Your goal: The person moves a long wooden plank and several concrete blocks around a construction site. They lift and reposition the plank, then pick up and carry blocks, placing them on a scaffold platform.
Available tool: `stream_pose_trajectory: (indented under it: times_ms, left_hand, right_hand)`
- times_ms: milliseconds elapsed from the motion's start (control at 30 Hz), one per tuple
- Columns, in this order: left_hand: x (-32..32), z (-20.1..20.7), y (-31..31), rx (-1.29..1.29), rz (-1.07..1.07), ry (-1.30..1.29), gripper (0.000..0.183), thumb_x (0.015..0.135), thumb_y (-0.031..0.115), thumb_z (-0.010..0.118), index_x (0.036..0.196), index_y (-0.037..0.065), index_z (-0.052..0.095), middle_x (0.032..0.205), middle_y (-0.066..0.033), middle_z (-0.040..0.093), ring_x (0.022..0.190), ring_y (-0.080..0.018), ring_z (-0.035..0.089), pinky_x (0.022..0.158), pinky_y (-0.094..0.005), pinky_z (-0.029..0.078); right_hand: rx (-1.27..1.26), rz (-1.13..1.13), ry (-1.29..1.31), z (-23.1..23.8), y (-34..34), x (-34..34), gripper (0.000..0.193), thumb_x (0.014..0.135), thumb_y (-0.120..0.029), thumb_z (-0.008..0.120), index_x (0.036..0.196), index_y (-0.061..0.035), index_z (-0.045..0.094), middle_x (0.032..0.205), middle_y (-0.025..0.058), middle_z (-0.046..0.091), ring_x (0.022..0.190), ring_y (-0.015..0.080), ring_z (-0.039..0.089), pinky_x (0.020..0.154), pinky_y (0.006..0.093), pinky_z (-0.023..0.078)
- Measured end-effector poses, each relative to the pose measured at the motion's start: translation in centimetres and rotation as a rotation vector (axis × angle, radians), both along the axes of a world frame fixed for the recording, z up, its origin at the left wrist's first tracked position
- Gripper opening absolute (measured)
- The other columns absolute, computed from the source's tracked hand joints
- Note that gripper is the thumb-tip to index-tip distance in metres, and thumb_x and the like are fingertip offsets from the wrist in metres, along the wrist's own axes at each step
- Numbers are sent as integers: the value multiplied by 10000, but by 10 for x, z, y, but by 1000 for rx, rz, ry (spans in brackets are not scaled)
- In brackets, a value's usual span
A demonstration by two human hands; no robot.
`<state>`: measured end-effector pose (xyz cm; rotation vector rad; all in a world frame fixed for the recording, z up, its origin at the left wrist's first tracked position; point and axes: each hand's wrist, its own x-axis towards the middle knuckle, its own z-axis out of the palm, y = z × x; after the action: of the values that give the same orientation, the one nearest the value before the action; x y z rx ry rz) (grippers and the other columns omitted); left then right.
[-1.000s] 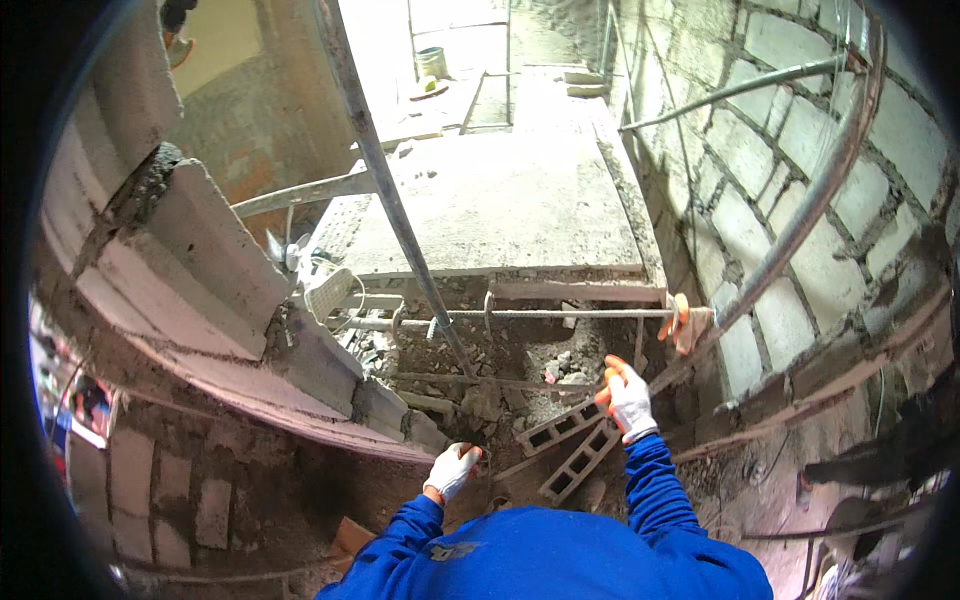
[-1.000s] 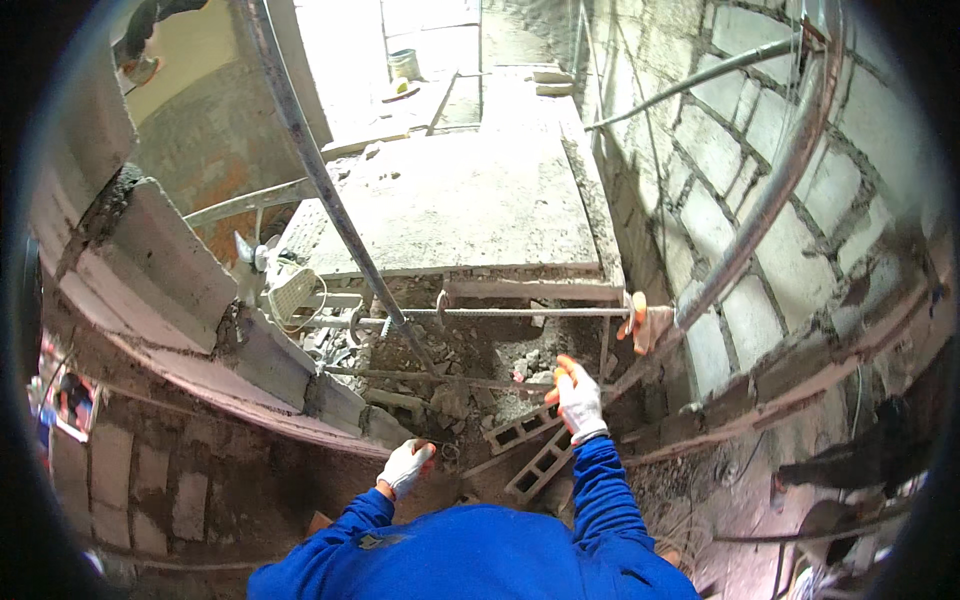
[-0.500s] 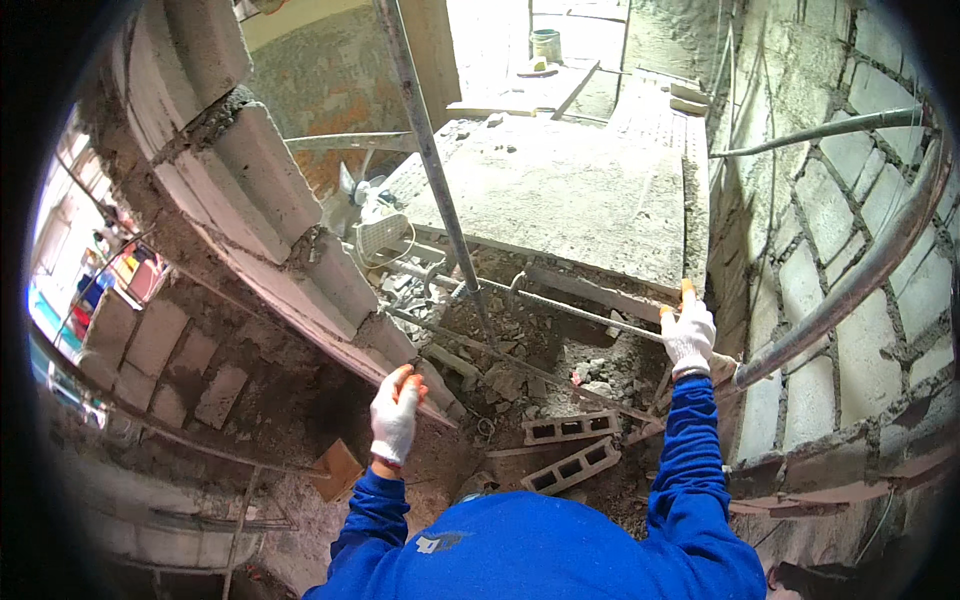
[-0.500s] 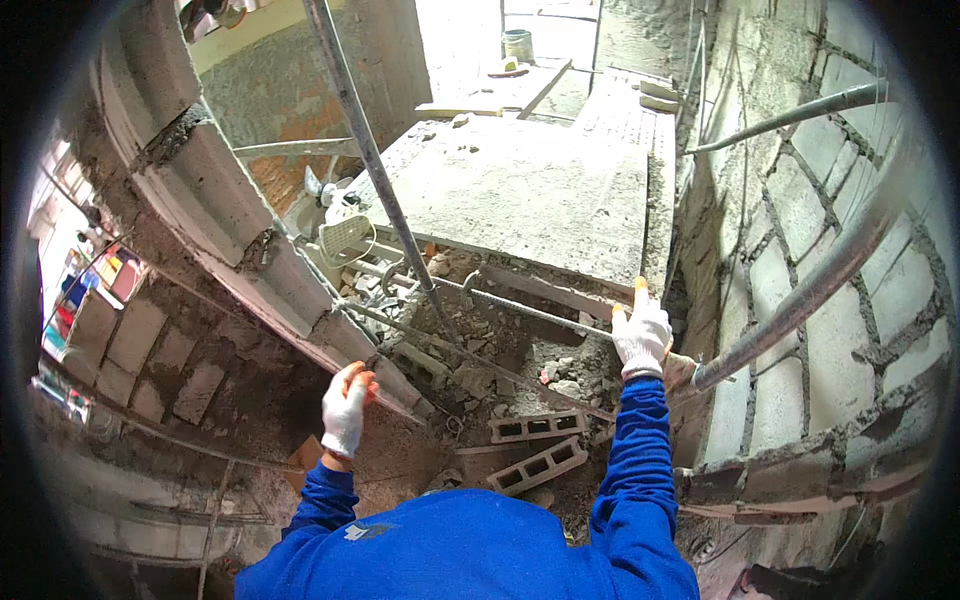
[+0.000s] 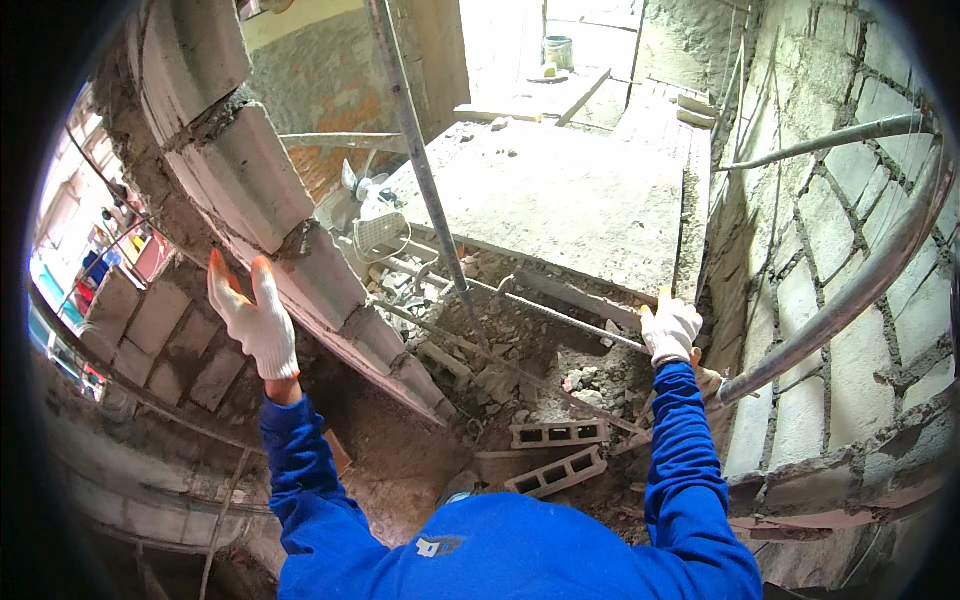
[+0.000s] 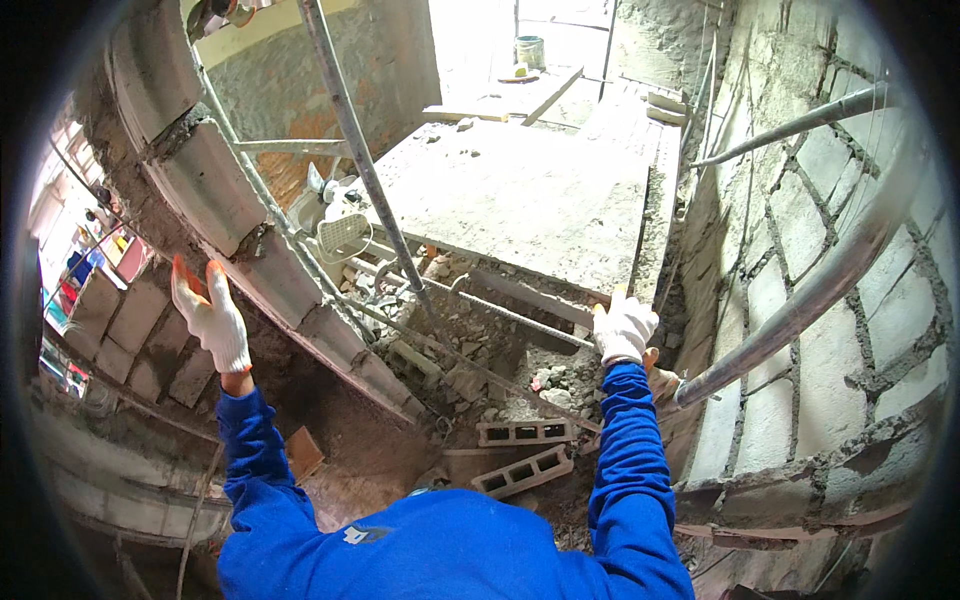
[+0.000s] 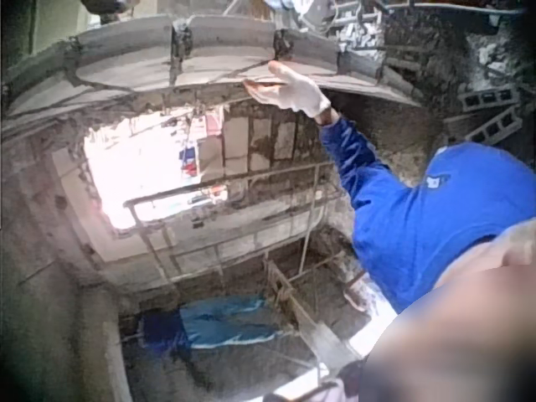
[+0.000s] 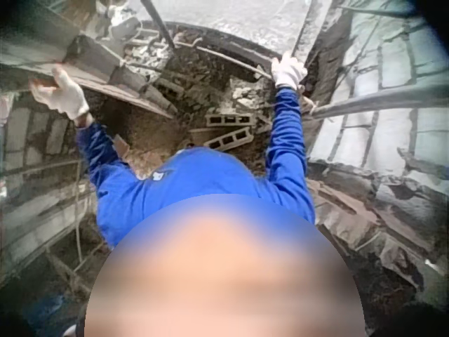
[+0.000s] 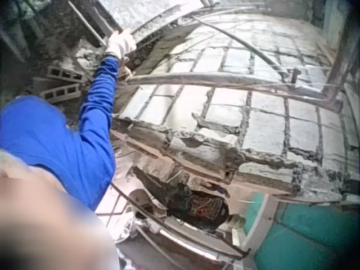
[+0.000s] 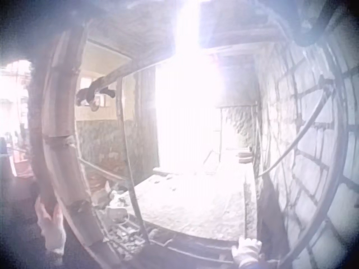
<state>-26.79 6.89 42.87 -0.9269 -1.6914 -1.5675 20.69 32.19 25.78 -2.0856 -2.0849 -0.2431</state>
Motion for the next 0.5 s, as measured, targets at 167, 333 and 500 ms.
stream_pose_trajectory:
  times_ms: [167, 333, 500]
  left_hand:
    - [-25, 7, 32, -109, 108, 111, 681, 961, 352, 680, 1475, -7, 415, 1515, -214, 406, 1398, -349, 395, 1152, -419, 344]
    - [-56, -7, 70, -16, 185, 197, 720, 985, 388, 622, 1498, -40, 353, 1482, -259, 428, 1380, -404, 391, 1140, -459, 343]
    - [-66, -23, 75, 48, 122, 118, 696, 996, 353, 608, 1513, -28, 341, 1514, -248, 383, 1367, -375, 419, 1141, -448, 343]
  right_hand:
    - [-19, -40, -12, 15, 14, 1, 742, 841, -657, 625, 1366, -135, 573, 1085, 125, 701, 1074, 296, 621, 886, 474, 418]
    - [-199, -42, -71, 20, 40, -2, 869, 860, -717, 559, 1496, -133, 460, 1084, 123, 713, 1043, 296, 648, 873, 464, 406]
    - [-179, 28, -199, 10, 53, 0, 890, 869, -728, 541, 1512, -121, 436, 969, 115, 727, 927, 293, 671, 805, 451, 429]
